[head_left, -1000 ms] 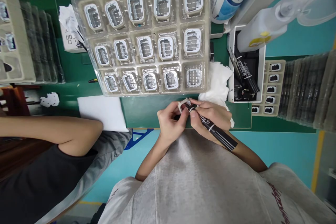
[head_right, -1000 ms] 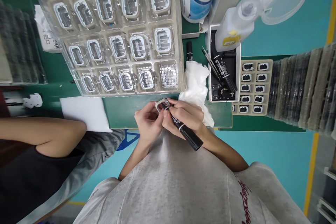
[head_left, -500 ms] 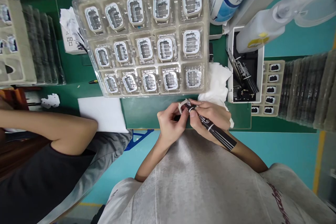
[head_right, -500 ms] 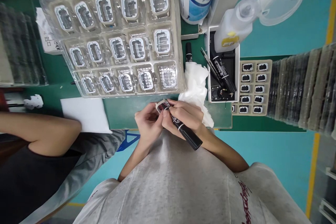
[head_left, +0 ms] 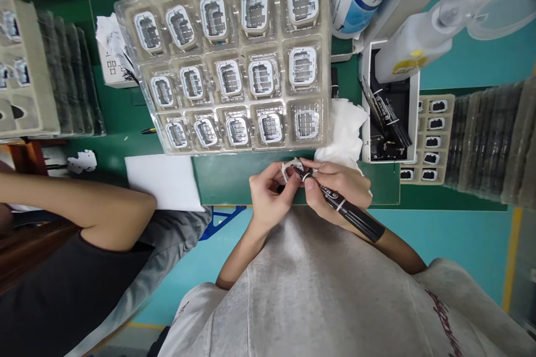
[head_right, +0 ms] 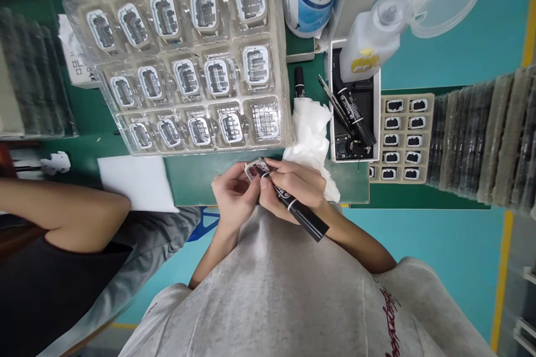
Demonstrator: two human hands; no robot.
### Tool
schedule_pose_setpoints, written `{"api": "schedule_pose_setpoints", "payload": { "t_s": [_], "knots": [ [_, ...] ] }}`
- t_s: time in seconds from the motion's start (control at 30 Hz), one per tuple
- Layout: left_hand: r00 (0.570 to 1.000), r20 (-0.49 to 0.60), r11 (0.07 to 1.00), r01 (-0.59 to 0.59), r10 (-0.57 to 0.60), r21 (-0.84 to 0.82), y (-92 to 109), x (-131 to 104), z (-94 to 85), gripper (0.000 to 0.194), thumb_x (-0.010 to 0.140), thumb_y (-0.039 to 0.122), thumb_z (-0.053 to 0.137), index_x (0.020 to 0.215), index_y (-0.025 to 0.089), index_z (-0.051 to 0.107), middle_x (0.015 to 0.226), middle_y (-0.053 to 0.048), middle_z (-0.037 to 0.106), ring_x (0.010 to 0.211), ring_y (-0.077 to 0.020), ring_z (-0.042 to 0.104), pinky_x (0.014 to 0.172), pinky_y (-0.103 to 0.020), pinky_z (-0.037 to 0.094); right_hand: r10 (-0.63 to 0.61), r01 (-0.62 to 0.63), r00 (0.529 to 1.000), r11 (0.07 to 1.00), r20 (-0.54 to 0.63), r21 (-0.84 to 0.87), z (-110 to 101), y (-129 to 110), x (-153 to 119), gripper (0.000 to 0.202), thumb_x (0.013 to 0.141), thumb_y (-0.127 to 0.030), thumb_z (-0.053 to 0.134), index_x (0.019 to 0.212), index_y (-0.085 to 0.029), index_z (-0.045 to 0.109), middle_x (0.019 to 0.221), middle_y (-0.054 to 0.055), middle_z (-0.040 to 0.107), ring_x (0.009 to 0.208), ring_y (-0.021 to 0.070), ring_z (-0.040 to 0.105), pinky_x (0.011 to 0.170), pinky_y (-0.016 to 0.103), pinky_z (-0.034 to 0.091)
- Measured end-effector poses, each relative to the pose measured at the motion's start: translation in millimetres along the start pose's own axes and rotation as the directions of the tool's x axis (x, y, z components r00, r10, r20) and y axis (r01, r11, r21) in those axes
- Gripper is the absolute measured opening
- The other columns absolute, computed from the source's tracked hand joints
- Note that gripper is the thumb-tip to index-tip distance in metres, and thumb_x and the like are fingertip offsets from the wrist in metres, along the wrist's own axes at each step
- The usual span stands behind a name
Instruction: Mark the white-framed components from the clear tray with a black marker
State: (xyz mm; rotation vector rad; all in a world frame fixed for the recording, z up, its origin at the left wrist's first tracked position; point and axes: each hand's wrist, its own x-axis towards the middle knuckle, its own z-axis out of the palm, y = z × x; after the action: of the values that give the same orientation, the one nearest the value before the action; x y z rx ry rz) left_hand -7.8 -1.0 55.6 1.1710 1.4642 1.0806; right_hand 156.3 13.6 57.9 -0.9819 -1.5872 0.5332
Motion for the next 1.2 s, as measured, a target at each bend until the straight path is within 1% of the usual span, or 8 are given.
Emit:
{"api": "schedule_pose_setpoints", "payload": {
  "t_s": [0.07, 0.17, 0.27, 0.4, 0.73, 0.93, 1.1, 1.2],
  "knots": [
    [0.997, 0.035, 0.989, 0.078, -0.074, -0.124, 6.9, 1.4, -0.1, 0.032, 0.096, 0.049, 0.092, 0.088, 0.019, 0.081, 0.069, 0.001, 0.073, 0.054, -0.0106, 0.06, 0.054, -0.02, 0.052, -0.016, 0.017, 1.0, 0.999, -0.027, 0.038, -0.7, 0.6, -0.5, 0.023, 0.102, -0.005, 0.079, 0.111, -0.025, 0.075, 0.101, 0.0, 0.086, 0.102, 0.0268, 0.091, 0.086, 0.036, 0.083],
    [0.981, 0.08, 0.943, 0.19, -0.174, -0.273, 15.2, 2.1, 0.5, 0.035, 0.087, 0.047, 0.102, 0.083, 0.02, 0.081, 0.068, 0.002, 0.071, 0.054, -0.0102, 0.062, 0.055, -0.02, 0.056, -0.024, 0.026, 0.999, 0.997, -0.028, 0.069, -3.3, 0.9, -0.9, 0.021, 0.102, -0.004, 0.078, 0.111, -0.023, 0.075, 0.101, 0.002, 0.086, 0.104, 0.028, 0.091, 0.087, 0.035, 0.082],
    [0.964, 0.101, 0.901, 0.266, -0.246, -0.343, 18.1, 1.5, 1.4, 0.035, 0.083, 0.044, 0.106, 0.082, 0.02, 0.081, 0.068, 0.002, 0.072, 0.054, -0.0101, 0.065, 0.056, -0.02, 0.059, -0.013, 0.015, 1.0, 0.996, -0.019, 0.083, -5.7, 0.1, -0.8, 0.021, 0.102, -0.003, 0.079, 0.111, -0.021, 0.075, 0.101, 0.003, 0.086, 0.105, 0.029, 0.091, 0.088, 0.036, 0.082],
    [0.949, 0.122, 0.87, 0.316, -0.291, -0.378, 16.6, 1.7, 0.7, 0.038, 0.082, 0.05, 0.107, 0.084, 0.021, 0.083, 0.07, 0.002, 0.073, 0.056, -0.0125, 0.07, 0.058, -0.024, 0.064, -0.012, 0.014, 1.0, 0.997, -0.016, 0.081, -5.7, -0.5, 0.6, 0.023, 0.102, -0.003, 0.08, 0.114, -0.022, 0.075, 0.104, 0.006, 0.088, 0.106, 0.0301, 0.091, 0.086, 0.036, 0.082],
    [0.936, 0.213, 0.818, 0.35, -0.282, -0.456, 12.3, 4.6, -3.2, 0.034, 0.087, 0.048, 0.105, 0.093, 0.021, 0.086, 0.077, 0.0, 0.081, 0.062, -0.0167, 0.079, 0.069, -0.032, 0.077, -0.054, 0.062, 0.997, 0.983, -0.055, 0.171, -1.1, 1.4, 5.0, 0.019, 0.105, -0.004, 0.078, 0.117, -0.019, 0.075, 0.099, 0.005, 0.086, 0.094, 0.0285, 0.091, 0.092, 0.044, 0.084],
    [0.918, 0.299, 0.841, 0.367, -0.26, -0.398, 5.7, 10.3, -10.3, 0.042, 0.086, 0.058, 0.103, 0.099, 0.022, 0.087, 0.081, -0.003, 0.085, 0.069, -0.0211, 0.083, 0.068, -0.035, 0.077, -0.142, 0.161, 0.983, 0.972, -0.116, 0.169, 1.7, 5.7, 8.1, 0.014, 0.108, -0.01, 0.076, 0.115, -0.022, 0.077, 0.098, 0.004, 0.087, 0.09, 0.0288, 0.091, 0.087, 0.042, 0.084],
    [0.889, 0.371, 0.85, 0.399, -0.267, -0.344, 1.1, 14.5, -16.4, 0.048, 0.085, 0.064, 0.102, 0.1, 0.022, 0.085, 0.085, -0.006, 0.087, 0.076, -0.0259, 0.086, 0.07, -0.039, 0.077, -0.164, 0.183, 0.98, 0.968, -0.116, 0.17, 3.0, 7.7, 5.2, 0.017, 0.105, -0.009, 0.075, 0.116, -0.023, 0.077, 0.099, 0.004, 0.087, 0.086, 0.028, 0.09, 0.082, 0.043, 0.085],
    [0.891, 0.37, 0.852, 0.393, -0.262, -0.345, -0.2, 15.1, -16.6, 0.048, 0.085, 0.065, 0.102, 0.1, 0.022, 0.085, 0.085, -0.007, 0.087, 0.077, -0.0258, 0.086, 0.072, -0.038, 0.076, -0.167, 0.189, 0.976, 0.969, -0.138, 0.159, 3.7, 9.0, 2.3, 0.019, 0.106, -0.01, 0.074, 0.117, -0.025, 0.077, 0.097, 0.002, 0.085, 0.084, 0.0279, 0.09, 0.082, 0.046, 0.085]
  ]
}}
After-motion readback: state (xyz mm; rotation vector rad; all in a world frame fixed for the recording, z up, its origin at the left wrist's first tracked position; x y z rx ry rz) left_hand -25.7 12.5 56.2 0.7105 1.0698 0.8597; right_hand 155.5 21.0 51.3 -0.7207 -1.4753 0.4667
